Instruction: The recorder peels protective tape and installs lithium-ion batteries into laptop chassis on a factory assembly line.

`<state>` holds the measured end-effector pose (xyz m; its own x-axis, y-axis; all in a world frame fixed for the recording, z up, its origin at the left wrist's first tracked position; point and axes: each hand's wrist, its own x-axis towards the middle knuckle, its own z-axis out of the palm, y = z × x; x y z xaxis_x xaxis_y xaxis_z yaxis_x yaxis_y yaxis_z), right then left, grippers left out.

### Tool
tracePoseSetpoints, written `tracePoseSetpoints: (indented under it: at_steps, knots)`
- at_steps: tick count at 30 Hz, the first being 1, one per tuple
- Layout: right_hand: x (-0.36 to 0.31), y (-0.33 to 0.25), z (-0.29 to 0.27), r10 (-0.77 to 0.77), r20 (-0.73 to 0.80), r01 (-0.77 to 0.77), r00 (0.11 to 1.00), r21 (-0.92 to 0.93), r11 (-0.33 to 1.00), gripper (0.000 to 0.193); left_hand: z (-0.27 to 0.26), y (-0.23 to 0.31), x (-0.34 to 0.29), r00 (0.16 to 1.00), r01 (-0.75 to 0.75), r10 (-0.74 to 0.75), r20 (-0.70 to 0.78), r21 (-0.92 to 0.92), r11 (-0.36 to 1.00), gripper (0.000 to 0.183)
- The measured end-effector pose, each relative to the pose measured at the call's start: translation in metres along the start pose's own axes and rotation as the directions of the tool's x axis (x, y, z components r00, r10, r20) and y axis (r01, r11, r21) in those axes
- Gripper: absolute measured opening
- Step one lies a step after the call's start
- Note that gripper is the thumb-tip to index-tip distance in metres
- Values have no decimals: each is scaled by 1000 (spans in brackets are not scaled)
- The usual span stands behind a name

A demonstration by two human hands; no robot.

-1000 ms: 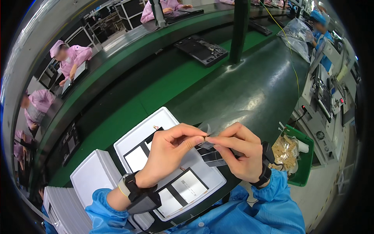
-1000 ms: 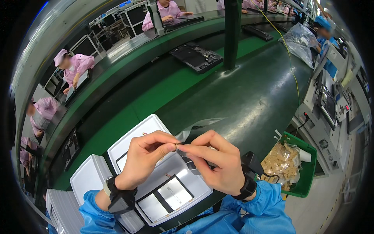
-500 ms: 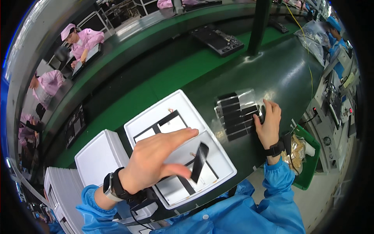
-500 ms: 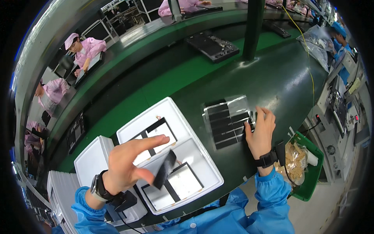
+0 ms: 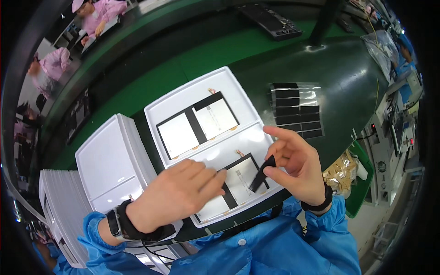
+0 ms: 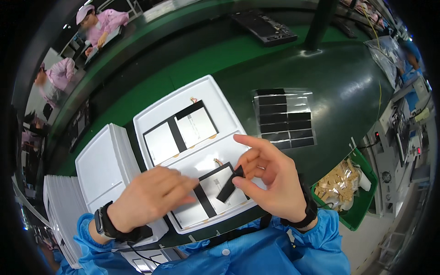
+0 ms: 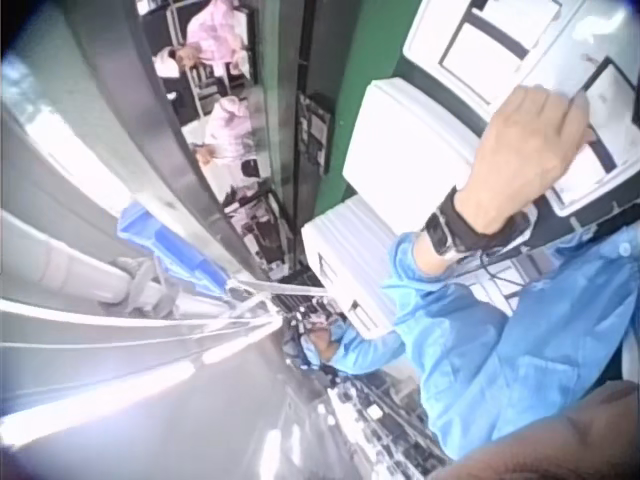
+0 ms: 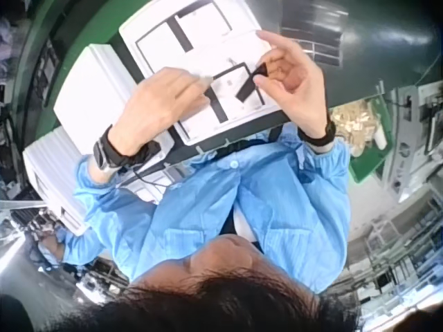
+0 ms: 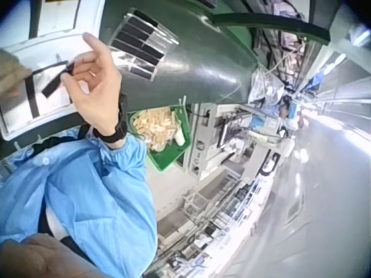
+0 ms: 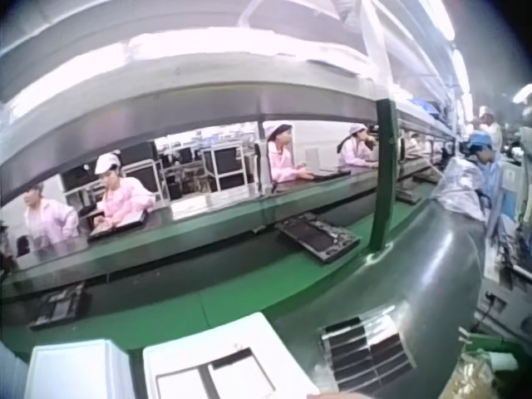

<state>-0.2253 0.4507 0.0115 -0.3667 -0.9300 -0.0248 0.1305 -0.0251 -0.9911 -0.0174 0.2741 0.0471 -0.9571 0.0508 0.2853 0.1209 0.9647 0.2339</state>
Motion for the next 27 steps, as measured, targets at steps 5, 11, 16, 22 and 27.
tracePoseSetpoints:
  at_steps: [5,11,16,22,27]
  knots:
    - [0,16,29,-25,-216,-7,976,-144,989,70,30,6,-23,982,39,-51,179,71,997,36]
    - [5,40,57,-1,-362,-83,932,-216,973,70,46,1,-34,990,60,-65,129,43,997,35]
    - [8,43,61,13,-378,-128,926,-282,951,71,49,-3,-35,992,41,-49,113,73,997,34]
    - [12,41,61,27,-369,-146,929,-298,943,72,48,-5,-32,993,38,-46,112,74,997,33]
    - [12,39,61,59,-375,-167,925,-261,951,73,44,-3,-30,988,36,-46,149,71,997,31]
